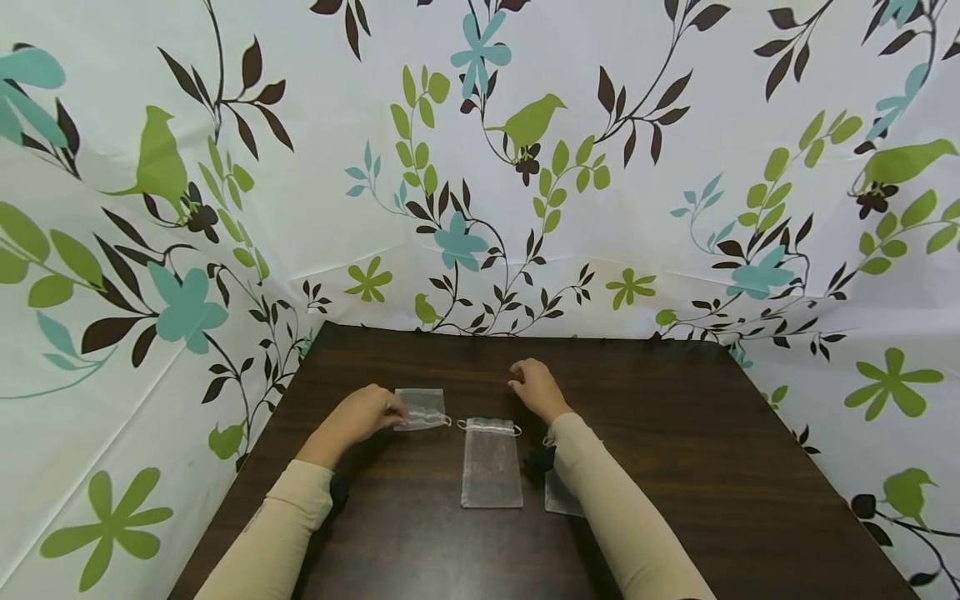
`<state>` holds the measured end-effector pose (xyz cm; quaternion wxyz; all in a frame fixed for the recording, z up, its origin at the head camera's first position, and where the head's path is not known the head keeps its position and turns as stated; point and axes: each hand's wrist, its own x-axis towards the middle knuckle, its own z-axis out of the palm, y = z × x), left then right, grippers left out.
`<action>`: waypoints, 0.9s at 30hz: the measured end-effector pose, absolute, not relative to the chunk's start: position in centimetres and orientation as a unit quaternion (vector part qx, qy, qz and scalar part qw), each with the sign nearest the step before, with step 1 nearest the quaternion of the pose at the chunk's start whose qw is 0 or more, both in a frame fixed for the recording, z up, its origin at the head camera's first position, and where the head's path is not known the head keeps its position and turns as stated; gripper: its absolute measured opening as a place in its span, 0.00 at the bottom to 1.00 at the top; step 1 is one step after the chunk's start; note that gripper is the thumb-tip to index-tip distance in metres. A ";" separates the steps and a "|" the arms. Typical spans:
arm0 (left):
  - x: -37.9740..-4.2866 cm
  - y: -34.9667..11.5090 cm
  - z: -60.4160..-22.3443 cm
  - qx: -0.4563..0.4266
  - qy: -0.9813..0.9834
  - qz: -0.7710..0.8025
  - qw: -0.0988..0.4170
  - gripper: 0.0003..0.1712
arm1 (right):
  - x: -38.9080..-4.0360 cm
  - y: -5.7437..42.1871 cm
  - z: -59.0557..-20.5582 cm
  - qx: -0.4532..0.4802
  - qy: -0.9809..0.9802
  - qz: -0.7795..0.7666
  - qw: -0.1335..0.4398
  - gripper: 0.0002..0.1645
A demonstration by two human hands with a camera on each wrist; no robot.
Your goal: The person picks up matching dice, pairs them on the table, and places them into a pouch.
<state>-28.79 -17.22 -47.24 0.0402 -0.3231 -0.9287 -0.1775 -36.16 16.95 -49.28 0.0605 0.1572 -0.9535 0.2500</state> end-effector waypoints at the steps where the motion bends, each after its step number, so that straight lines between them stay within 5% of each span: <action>1: -28.8 -17.2 -47.2 -0.321 -0.929 -0.178 0.038 0.04 | -36.3 17.3 -49.4 0.148 -0.955 0.248 0.064 0.16; 27: -28.3 -17.2 -47.1 -0.322 -0.928 -0.180 0.046 0.03 | -37.0 18.6 -50.5 0.151 -0.964 0.190 0.106 0.06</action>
